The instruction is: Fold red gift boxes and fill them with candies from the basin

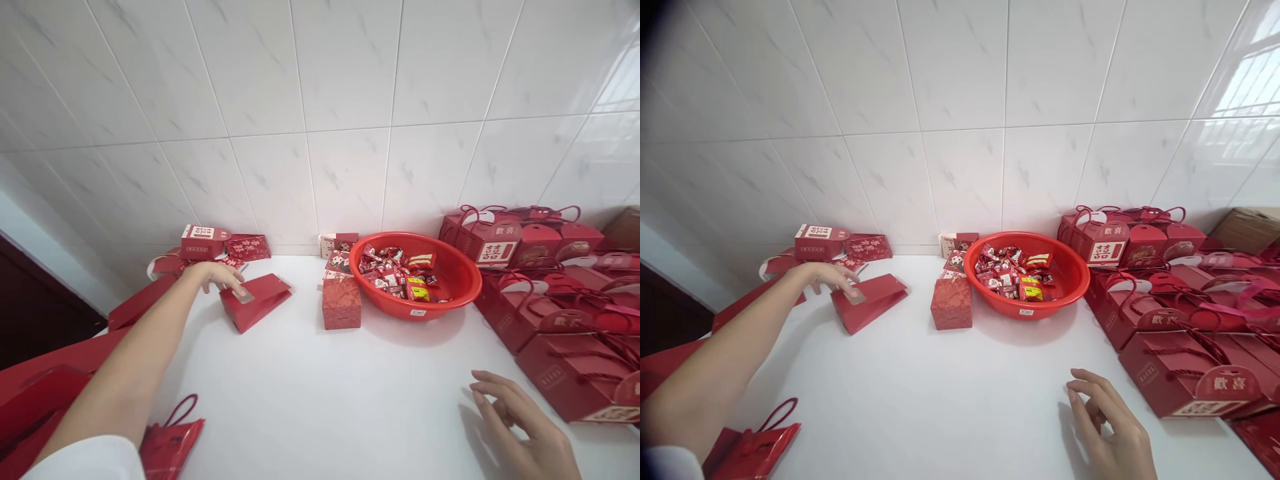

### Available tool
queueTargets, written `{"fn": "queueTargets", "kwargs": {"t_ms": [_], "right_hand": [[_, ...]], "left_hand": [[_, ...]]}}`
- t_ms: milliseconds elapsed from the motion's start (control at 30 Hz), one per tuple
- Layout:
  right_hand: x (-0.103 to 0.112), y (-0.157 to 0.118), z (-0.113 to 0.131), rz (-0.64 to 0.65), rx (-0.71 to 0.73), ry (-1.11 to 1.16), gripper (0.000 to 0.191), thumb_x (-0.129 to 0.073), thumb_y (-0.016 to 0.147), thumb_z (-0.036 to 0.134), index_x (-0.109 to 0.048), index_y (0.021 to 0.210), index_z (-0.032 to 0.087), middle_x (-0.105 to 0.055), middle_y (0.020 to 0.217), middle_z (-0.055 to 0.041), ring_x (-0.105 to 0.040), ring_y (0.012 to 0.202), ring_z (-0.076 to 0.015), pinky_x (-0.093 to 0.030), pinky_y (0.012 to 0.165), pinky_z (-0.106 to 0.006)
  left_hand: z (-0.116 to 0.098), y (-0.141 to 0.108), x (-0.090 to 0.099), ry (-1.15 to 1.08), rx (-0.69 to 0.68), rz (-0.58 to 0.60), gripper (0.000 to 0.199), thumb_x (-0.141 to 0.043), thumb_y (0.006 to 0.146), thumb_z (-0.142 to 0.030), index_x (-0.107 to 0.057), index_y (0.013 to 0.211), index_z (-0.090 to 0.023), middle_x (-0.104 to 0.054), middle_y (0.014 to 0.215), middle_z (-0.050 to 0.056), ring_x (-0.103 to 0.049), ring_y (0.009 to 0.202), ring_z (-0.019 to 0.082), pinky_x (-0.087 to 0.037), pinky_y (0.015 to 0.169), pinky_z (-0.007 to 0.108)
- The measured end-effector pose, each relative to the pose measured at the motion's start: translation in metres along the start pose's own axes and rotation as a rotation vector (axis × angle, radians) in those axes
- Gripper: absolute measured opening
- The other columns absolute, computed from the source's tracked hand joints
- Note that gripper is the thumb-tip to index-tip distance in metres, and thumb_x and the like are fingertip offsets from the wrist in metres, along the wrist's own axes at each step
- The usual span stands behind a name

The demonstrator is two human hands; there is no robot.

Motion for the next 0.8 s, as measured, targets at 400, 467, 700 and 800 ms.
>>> {"fn": "queueTargets", "kwargs": {"t_ms": [400, 467, 700, 800], "right_hand": [[0.0, -0.006, 0.002, 0.044, -0.02, 0.027, 0.027, -0.06, 0.09, 0.045, -0.071, 0.084, 0.021, -0.071, 0.108, -0.0123, -0.054, 0.049, -0.0108, -0.051, 0.047, -0.025], [0.0, -0.006, 0.002, 0.044, -0.008, 0.035, 0.028, -0.059, 0.091, 0.045, -0.071, 0.084, 0.021, -0.07, 0.107, -0.0119, -0.053, 0.048, -0.0103, -0.051, 0.048, -0.025], [-0.01, -0.001, 0.018, 0.194, 0.048, 0.132, 0.033, -0.052, 0.097, 0.046, -0.069, 0.084, 0.021, -0.069, 0.107, -0.0116, -0.052, 0.049, -0.0101, -0.052, 0.051, -0.027], [-0.013, 0.002, 0.033, 0.276, 0.083, 0.156, 0.033, -0.049, 0.098, 0.045, -0.068, 0.085, 0.021, -0.068, 0.109, -0.011, -0.053, 0.05, -0.0102, -0.052, 0.052, -0.028]], "left_hand": [[-0.139, -0.01, -0.064, 0.428, -0.131, 0.489, 0.131, -0.088, 0.03, -0.04, -0.041, 0.152, -0.027, -0.055, 0.144, 0.023, -0.063, 0.117, 0.044, -0.055, 0.08, 0.041], [-0.144, -0.016, -0.067, 0.503, -0.117, 0.438, 0.128, -0.086, 0.033, -0.036, -0.041, 0.152, -0.026, -0.061, 0.137, 0.023, -0.066, 0.11, 0.044, -0.056, 0.076, 0.04], [-0.147, -0.032, -0.049, 0.471, -0.098, 0.502, 0.086, -0.074, 0.046, -0.026, -0.064, 0.132, -0.02, -0.077, 0.084, 0.011, -0.071, 0.075, 0.031, -0.054, 0.068, 0.036], [-0.158, -0.044, -0.057, 0.449, -0.173, 0.541, 0.062, -0.081, 0.037, -0.026, -0.078, 0.099, -0.025, -0.075, 0.082, 0.007, -0.068, 0.075, 0.03, -0.055, 0.068, 0.038]]}}
Point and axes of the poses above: each hand's wrist, its own y-axis towards the middle knuckle, its own x-axis out of the back of the hand, z = x × y, the point moved 1 cm from there along y, towards the middle knuckle
